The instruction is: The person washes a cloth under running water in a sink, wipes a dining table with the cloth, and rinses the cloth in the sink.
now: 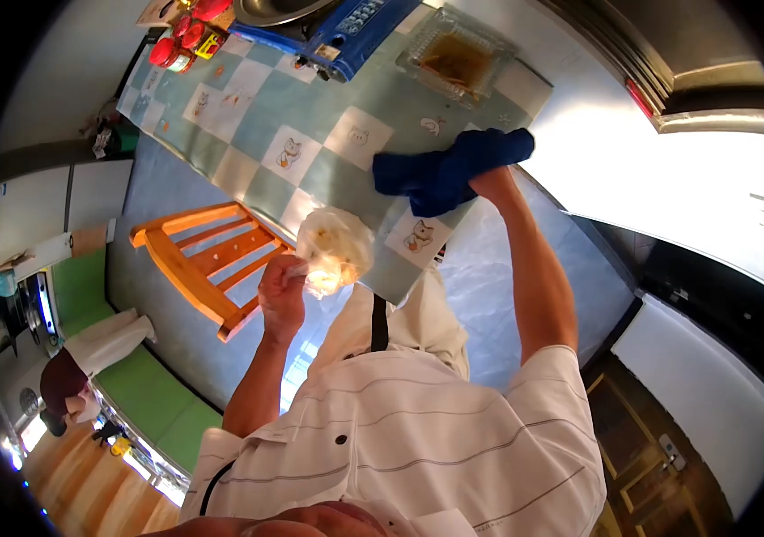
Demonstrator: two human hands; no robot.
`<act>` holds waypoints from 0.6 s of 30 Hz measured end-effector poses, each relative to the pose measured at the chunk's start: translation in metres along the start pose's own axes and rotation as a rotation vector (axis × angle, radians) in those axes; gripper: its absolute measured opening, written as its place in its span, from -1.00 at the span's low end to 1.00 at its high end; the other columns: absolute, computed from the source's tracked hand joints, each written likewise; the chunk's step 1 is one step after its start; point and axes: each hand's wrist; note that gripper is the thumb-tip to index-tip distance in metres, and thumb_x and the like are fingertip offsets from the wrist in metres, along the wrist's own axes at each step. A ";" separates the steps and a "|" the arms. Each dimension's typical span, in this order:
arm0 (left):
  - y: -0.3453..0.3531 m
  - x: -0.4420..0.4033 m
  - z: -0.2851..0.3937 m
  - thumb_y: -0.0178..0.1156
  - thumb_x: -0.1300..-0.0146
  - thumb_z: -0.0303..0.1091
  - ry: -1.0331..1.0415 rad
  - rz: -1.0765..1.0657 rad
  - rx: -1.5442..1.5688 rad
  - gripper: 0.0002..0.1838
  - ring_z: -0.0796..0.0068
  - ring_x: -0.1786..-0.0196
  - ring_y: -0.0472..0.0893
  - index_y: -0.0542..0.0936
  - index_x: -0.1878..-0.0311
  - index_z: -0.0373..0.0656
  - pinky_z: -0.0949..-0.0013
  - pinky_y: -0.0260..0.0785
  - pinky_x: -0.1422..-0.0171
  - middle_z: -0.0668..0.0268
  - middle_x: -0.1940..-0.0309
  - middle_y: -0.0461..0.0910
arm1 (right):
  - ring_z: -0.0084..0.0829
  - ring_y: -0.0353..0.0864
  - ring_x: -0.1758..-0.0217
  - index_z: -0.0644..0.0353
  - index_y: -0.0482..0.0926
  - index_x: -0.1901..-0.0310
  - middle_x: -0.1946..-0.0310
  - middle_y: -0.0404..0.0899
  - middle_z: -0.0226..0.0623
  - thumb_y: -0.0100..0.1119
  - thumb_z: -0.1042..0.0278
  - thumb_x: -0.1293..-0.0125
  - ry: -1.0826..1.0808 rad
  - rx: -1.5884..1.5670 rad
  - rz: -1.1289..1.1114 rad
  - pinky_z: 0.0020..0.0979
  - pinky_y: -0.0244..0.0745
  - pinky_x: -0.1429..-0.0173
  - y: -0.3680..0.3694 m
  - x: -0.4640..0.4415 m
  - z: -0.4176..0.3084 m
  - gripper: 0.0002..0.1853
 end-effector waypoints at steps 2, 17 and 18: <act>0.001 0.005 -0.007 0.13 -0.39 -0.66 -0.016 -0.034 0.037 -0.89 0.68 0.21 0.47 0.53 0.12 -0.23 0.56 0.36 0.05 0.41 0.28 0.54 | 0.03 0.58 0.29 0.07 0.65 0.22 0.33 0.58 -0.02 0.17 0.37 -0.18 -0.348 0.449 -0.070 -0.04 0.48 0.11 0.004 0.014 0.010 -0.85; -0.008 0.016 -0.012 0.15 -0.35 -0.71 0.031 -0.083 -0.116 -0.87 0.54 0.14 0.56 0.54 0.12 -0.28 0.45 0.45 0.00 0.26 0.20 0.59 | 0.19 0.51 -0.12 0.22 0.56 -0.10 -0.14 0.51 0.15 0.28 0.24 -0.13 -0.227 0.840 0.130 0.14 0.35 -0.20 0.118 0.055 -0.029 -0.52; -0.009 0.018 -0.010 0.15 -0.35 -0.71 0.027 -0.065 -0.114 -0.87 0.54 0.14 0.56 0.54 0.12 -0.28 0.45 0.45 0.00 0.26 0.20 0.59 | 0.19 0.51 -0.12 0.22 0.56 -0.10 -0.14 0.51 0.15 0.28 0.24 -0.13 -0.241 0.836 0.118 0.14 0.35 -0.20 0.120 0.048 -0.037 -0.52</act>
Point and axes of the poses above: each hand's wrist, its own x-axis away from the middle knuckle, its own y-axis out of the palm, z = x × y
